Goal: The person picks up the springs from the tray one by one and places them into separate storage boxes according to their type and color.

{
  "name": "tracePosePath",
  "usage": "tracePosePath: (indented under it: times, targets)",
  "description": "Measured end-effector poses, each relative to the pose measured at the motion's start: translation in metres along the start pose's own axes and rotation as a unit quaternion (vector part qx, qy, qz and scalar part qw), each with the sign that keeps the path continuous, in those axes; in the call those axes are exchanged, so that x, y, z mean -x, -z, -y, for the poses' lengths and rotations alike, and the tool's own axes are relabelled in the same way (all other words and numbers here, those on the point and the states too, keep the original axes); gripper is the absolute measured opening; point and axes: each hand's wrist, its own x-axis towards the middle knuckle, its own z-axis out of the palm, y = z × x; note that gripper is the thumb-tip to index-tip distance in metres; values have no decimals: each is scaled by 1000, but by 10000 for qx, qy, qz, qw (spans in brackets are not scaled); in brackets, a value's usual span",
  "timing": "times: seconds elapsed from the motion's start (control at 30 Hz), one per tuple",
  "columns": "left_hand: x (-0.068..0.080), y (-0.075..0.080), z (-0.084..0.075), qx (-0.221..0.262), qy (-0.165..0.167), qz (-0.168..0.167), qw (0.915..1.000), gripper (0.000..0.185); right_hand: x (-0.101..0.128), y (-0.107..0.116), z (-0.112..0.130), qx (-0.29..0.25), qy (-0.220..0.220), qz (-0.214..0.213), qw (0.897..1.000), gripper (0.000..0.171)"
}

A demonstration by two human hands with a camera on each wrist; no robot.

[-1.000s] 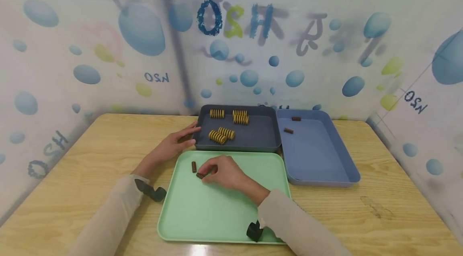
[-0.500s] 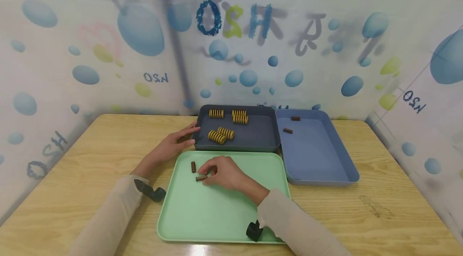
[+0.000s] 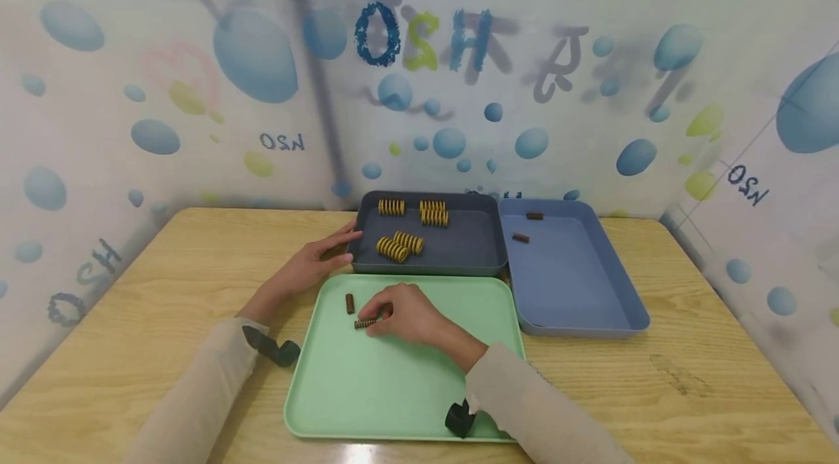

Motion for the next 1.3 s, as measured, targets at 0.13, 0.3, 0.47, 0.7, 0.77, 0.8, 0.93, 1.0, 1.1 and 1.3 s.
tracePosePath:
  times: [0.13, 0.3, 0.47, 0.7, 0.77, 0.8, 0.93, 1.0, 1.1, 1.3]
  targets:
    - [0, 0, 1, -19, 0, -27, 10000, 49, 0, -1, -1, -1, 31, 1, 10000, 18]
    - [1, -1, 5, -46, -3, -23, 10000, 49, 0, -1, -2, 43, 68, -8, 10000, 17]
    - [-4, -3, 22, -44, 0, -41, 10000, 49, -1, -1, 1, -3, -109, 68, 9999, 17]
    - [-12, -5, 47, -51, -57, -103, 9999, 51, 0, 4, 5, -229, -183, 185, 9994, 13]
    - [-13, -5, 48, -83, -104, -118, 9998, 51, 0, 6, 6, -264, -222, 180, 9992, 13]
    - [-13, -5, 47, -85, -114, -126, 9998, 51, 1, 7, 7, -267, -220, 176, 9992, 13]
    - [-14, -5, 46, -122, -134, -110, 9998, 52, 1, 9, 8, -132, -78, 233, 9996, 14]
    - [-13, -5, 45, -127, -96, -99, 9998, 53, 1, 8, 7, 4, 33, 264, 9996, 14]
    - [-13, -5, 45, -167, -59, -99, 9998, 52, 1, 7, 7, 150, 103, 287, 9994, 15]
    - [-11, -6, 42, -89, -72, -129, 9999, 51, 2, 6, 6, 258, 135, 246, 9993, 15]
